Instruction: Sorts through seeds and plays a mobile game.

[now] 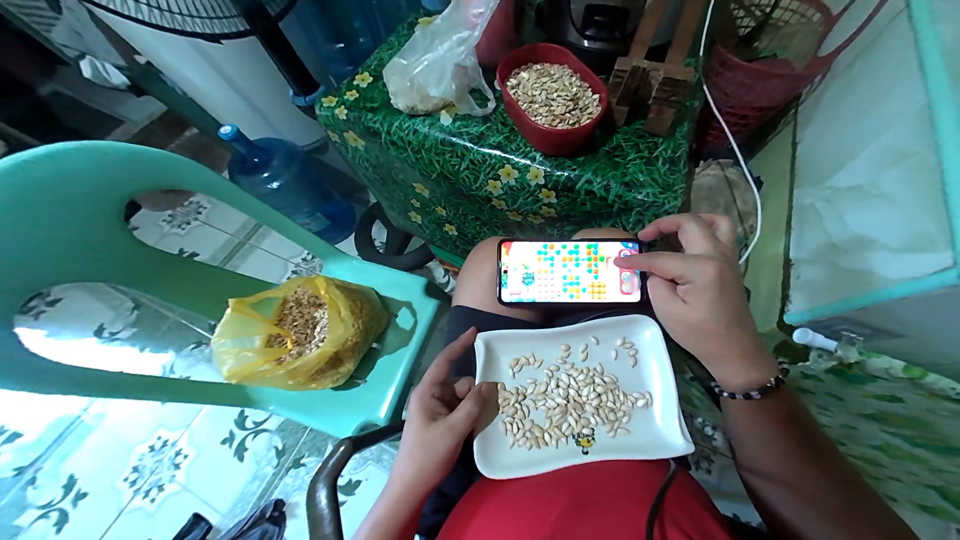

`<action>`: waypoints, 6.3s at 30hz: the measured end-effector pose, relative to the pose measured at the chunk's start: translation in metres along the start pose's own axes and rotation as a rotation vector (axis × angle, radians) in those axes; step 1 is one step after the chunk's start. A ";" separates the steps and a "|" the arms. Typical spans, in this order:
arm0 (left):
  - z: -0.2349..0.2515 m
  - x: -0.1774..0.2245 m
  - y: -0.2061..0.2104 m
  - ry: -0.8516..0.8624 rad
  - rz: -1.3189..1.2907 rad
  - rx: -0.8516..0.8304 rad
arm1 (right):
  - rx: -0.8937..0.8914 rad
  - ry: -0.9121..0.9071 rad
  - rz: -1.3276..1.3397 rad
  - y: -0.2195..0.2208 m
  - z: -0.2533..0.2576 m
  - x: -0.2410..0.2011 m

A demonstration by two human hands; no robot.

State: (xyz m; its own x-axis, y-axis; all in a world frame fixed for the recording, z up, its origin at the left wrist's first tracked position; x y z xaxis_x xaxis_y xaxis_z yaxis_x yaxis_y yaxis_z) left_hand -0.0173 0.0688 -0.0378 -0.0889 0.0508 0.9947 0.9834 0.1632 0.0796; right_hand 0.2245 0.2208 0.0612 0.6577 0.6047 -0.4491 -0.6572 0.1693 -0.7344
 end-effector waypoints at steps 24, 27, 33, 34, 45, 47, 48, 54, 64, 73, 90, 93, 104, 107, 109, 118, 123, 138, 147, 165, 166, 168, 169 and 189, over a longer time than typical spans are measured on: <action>0.000 0.000 -0.001 0.013 -0.006 0.006 | 0.035 0.024 0.059 -0.003 -0.006 0.005; 0.000 0.000 -0.001 0.018 -0.006 0.005 | 0.035 0.022 0.065 -0.003 -0.005 0.003; 0.000 0.000 -0.001 0.010 0.001 0.005 | 0.018 0.021 0.066 0.002 -0.003 0.000; 0.000 0.000 -0.001 0.008 0.000 0.006 | 0.019 0.019 0.066 0.003 -0.003 -0.001; 0.000 0.001 0.000 0.011 -0.001 -0.001 | -0.053 -0.009 0.077 0.015 -0.002 -0.010; 0.000 0.001 0.000 0.008 -0.004 -0.001 | -0.063 -0.017 0.072 0.017 -0.002 -0.013; 0.000 0.001 0.000 0.006 -0.004 -0.001 | -0.066 -0.024 0.066 0.018 -0.001 -0.014; 0.000 0.001 0.000 0.010 0.000 0.001 | -0.048 -0.048 0.004 0.017 -0.001 -0.013; 0.001 0.001 0.000 0.005 -0.006 0.004 | 0.032 0.022 0.046 -0.003 -0.003 -0.001; 0.001 0.002 0.000 0.001 -0.008 0.007 | 0.039 0.039 0.061 -0.002 -0.006 0.003; 0.000 0.001 0.000 0.008 0.003 0.005 | 0.040 0.041 0.070 -0.001 -0.006 0.003; 0.000 0.000 0.000 0.009 -0.005 0.003 | 0.046 0.044 0.065 0.000 -0.005 0.003; 0.000 0.000 0.000 0.016 -0.014 -0.002 | 0.028 0.044 0.066 0.004 -0.004 0.000; 0.000 0.000 0.000 0.016 -0.013 -0.007 | 0.031 0.045 0.059 0.003 -0.004 0.000; 0.000 0.001 0.001 0.013 -0.015 -0.003 | 0.031 0.042 0.062 0.003 -0.004 0.000; 0.000 -0.001 0.000 0.008 0.006 0.001 | -0.033 -0.010 0.048 0.016 -0.002 -0.013; 0.000 0.000 0.000 0.007 0.000 -0.001 | -0.050 -0.036 0.004 0.020 -0.001 -0.015; 0.000 0.000 0.000 0.008 -0.003 0.002 | 0.025 0.043 0.048 0.004 -0.007 -0.001; 0.000 0.000 0.000 -0.005 -0.002 0.003 | 0.035 0.030 0.067 0.004 -0.007 -0.002; 0.000 0.001 0.000 -0.003 -0.001 0.008 | 0.031 0.025 0.118 0.008 -0.012 -0.003; 0.000 0.001 0.000 -0.004 0.000 0.008 | 0.033 0.023 0.116 0.008 -0.012 -0.003; 0.001 0.001 0.001 -0.001 -0.001 0.004 | 0.036 0.021 0.116 0.007 -0.012 -0.003; 0.001 0.001 0.001 0.001 -0.003 0.004 | 0.037 0.022 0.118 0.007 -0.012 -0.003; 0.000 0.000 0.000 0.012 -0.012 -0.002 | -0.012 -0.002 0.011 0.016 -0.002 -0.008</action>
State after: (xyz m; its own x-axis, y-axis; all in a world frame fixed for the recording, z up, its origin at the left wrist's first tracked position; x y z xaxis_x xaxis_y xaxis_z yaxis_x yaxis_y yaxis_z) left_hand -0.0173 0.0691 -0.0382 -0.0990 0.0373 0.9944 0.9826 0.1617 0.0918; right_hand 0.2097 0.2169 0.0518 0.6497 0.6081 -0.4562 -0.6601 0.1536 -0.7353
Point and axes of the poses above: each hand's wrist, its own z-axis towards the middle knuckle, its own y-axis out of the palm, x = y × z, the point moved 10 cm from there along z, towards the middle knuckle, and after that the axes turned 1 degree about x, right-handed, at the moved point
